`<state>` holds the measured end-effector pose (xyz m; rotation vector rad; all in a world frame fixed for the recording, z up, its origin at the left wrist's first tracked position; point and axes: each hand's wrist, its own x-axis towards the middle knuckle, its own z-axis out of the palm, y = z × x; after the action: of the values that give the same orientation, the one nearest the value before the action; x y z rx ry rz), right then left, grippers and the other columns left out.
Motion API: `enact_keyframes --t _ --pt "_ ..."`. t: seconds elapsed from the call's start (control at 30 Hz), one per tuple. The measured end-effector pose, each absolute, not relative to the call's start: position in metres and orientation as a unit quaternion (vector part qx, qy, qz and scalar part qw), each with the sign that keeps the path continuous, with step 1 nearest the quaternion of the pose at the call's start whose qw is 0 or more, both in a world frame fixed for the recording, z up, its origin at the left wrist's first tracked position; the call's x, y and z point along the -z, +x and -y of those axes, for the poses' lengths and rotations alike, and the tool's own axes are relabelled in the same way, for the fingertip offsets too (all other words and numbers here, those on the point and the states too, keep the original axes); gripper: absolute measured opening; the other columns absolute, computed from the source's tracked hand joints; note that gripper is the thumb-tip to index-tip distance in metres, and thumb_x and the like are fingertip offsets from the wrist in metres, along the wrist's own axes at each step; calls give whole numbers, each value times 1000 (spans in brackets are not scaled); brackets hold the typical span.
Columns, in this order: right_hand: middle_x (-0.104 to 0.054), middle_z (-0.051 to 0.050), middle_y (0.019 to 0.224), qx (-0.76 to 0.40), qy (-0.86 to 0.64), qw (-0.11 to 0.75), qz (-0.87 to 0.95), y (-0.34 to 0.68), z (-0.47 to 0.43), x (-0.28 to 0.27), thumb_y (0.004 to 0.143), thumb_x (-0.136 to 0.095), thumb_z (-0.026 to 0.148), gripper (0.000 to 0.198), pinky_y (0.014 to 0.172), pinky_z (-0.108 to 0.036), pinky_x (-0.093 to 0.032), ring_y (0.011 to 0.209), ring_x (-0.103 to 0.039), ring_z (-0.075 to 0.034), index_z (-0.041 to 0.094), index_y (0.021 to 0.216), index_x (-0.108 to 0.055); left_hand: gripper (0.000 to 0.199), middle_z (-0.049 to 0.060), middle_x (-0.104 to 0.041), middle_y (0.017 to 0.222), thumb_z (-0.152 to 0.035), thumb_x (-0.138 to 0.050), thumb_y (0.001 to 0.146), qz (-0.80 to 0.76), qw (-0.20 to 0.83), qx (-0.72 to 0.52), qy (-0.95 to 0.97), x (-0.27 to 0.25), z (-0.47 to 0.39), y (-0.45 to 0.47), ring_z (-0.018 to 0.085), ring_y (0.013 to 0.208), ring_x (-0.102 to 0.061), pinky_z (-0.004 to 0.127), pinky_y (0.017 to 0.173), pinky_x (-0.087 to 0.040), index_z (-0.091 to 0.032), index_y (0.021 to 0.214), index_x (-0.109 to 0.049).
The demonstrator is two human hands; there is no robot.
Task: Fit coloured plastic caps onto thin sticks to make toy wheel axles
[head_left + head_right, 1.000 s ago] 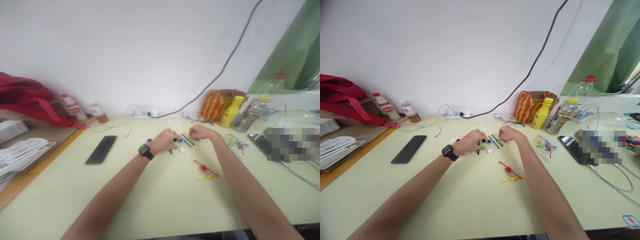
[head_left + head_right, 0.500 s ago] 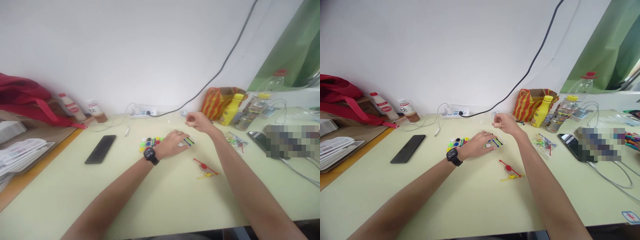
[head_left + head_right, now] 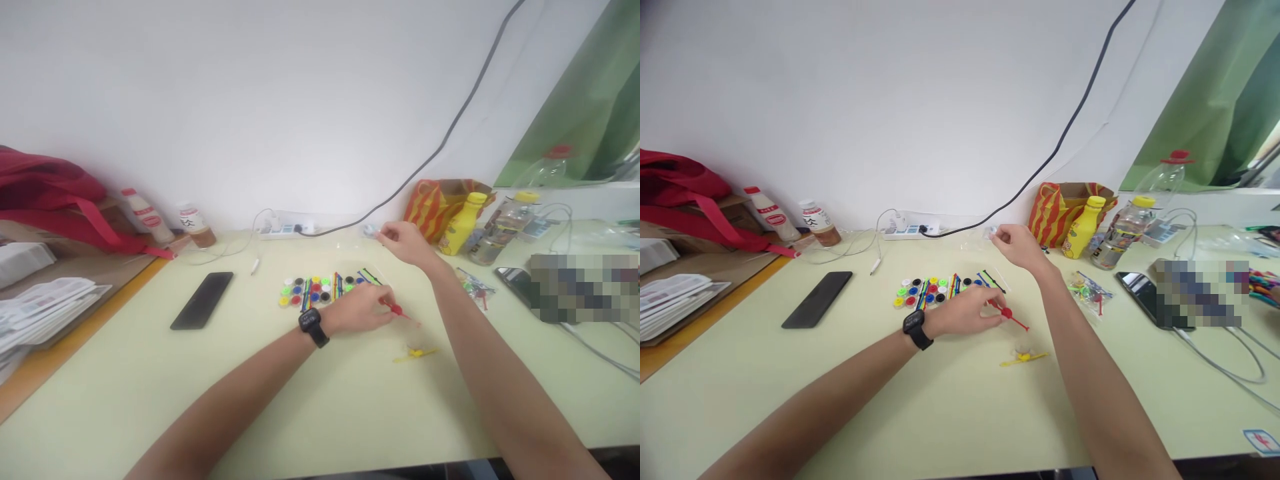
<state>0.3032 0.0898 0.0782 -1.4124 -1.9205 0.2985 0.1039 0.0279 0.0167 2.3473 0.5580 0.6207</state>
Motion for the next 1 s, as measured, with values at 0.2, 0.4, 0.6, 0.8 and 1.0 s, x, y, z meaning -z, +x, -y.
enact_keyframes --t 0.2,0.4,0.6,0.8,1.0 --pt "-67 -6 75 -241 -487 360 759 301 -75 -99 92 -61 50 35 64 -30 -45 70 -59 -18 18 79 -65 19 4 -74 82 -24 -72 85 -287 486 -375 735 -21 -64 94 16 72 -71 27 65 -55 -16 102 -66" --pt "-73 -6 85 -350 -410 317 780 279 -62 -105 88 -71 45 27 72 -33 -53 76 -66 -19 19 94 -68 19 6 -74 93 -28 -76 83 -302 474 -472 679 -45 -84 75 17 84 -74 33 83 -61 -14 94 -71" --pt "-71 -5 80 -410 -397 370 733 265 -65 -99 85 -72 32 19 74 -33 -53 74 -64 -17 19 96 -64 29 8 -76 98 -38 -80 83 -294 441 -467 708 -59 -80 62 20 88 -76 33 79 -61 -16 99 -71" --pt "-60 1 72 -442 -410 346 718 260 -71 -88 78 -60 21 12 61 -26 -41 65 -51 -13 20 90 -61 20 8 -78 93 -30 -79 81 -288 410 -455 736 -59 -81 64 20 86 -75 34 83 -61 -14 92 -72" --pt "-60 0 77 -334 -486 310 746 275 -84 -71 87 -50 26 28 65 -27 -42 72 -53 -17 21 109 -66 10 5 -75 82 -22 -74 79 -300 395 -401 770 -56 -74 63 18 77 -74 29 70 -58 -16 81 -66"
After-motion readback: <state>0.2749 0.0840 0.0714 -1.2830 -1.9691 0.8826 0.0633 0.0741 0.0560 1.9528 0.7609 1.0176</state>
